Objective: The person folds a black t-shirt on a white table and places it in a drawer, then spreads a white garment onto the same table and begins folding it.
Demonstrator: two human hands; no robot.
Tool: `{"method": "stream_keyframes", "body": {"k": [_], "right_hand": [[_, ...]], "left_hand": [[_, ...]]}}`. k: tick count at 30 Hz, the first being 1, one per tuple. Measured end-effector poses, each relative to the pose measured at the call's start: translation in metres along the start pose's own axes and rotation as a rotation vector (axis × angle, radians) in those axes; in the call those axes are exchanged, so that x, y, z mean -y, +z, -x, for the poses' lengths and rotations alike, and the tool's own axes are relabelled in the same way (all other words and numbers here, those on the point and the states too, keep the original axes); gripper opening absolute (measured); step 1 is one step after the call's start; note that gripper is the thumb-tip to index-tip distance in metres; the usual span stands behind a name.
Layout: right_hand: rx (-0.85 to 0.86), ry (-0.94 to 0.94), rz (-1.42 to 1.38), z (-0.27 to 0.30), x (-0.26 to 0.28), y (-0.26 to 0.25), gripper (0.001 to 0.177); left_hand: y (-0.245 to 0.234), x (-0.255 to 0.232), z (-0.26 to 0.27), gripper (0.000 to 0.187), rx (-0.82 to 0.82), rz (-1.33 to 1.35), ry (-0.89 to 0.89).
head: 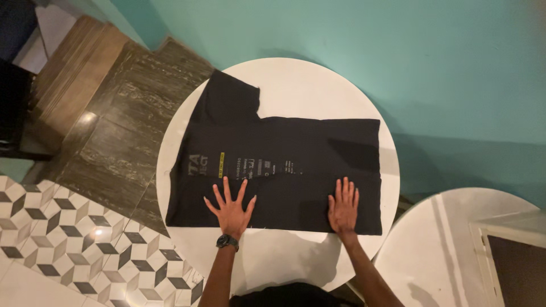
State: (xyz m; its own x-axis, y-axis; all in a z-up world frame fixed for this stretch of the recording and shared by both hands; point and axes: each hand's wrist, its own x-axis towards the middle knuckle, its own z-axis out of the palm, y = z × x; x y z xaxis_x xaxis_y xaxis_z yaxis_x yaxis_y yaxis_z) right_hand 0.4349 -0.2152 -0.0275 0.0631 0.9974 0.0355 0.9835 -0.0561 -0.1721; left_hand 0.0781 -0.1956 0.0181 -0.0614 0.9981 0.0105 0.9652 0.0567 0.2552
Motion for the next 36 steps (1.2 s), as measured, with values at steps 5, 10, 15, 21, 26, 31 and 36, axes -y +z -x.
{"method": "stream_keyframes", "body": {"k": [5, 10, 15, 21, 26, 31, 36], "right_hand": [[-0.047, 0.083, -0.043, 0.005, -0.046, -0.010, 0.061], [-0.058, 0.085, -0.058, 0.008, -0.063, -0.020, 0.061], [-0.101, 0.110, -0.026, 0.008, -0.055, -0.025, 0.061], [-0.109, 0.127, -0.053, 0.024, -0.040, -0.030, 0.064], [-0.126, 0.106, -0.095, 0.033, -0.042, -0.024, 0.060], [-0.078, 0.124, -0.050, 0.032, -0.044, -0.022, 0.060], [-0.050, 0.140, -0.039, 0.049, -0.045, -0.027, 0.061]], "left_hand": [[0.002, 0.001, -0.002, 0.064, 0.021, -0.042, -0.009], [0.006, 0.002, -0.001, 0.064, 0.006, -0.037, 0.002], [0.014, 0.010, -0.002, 0.059, 0.006, -0.047, 0.002], [0.006, 0.060, -0.005, 0.058, -0.073, 0.072, -0.078], [0.004, 0.087, 0.013, 0.060, -0.089, -0.015, -0.167], [0.008, 0.091, 0.017, 0.059, -0.041, -0.009, -0.216], [0.009, 0.095, 0.032, 0.059, -0.030, -0.016, -0.213]]}}
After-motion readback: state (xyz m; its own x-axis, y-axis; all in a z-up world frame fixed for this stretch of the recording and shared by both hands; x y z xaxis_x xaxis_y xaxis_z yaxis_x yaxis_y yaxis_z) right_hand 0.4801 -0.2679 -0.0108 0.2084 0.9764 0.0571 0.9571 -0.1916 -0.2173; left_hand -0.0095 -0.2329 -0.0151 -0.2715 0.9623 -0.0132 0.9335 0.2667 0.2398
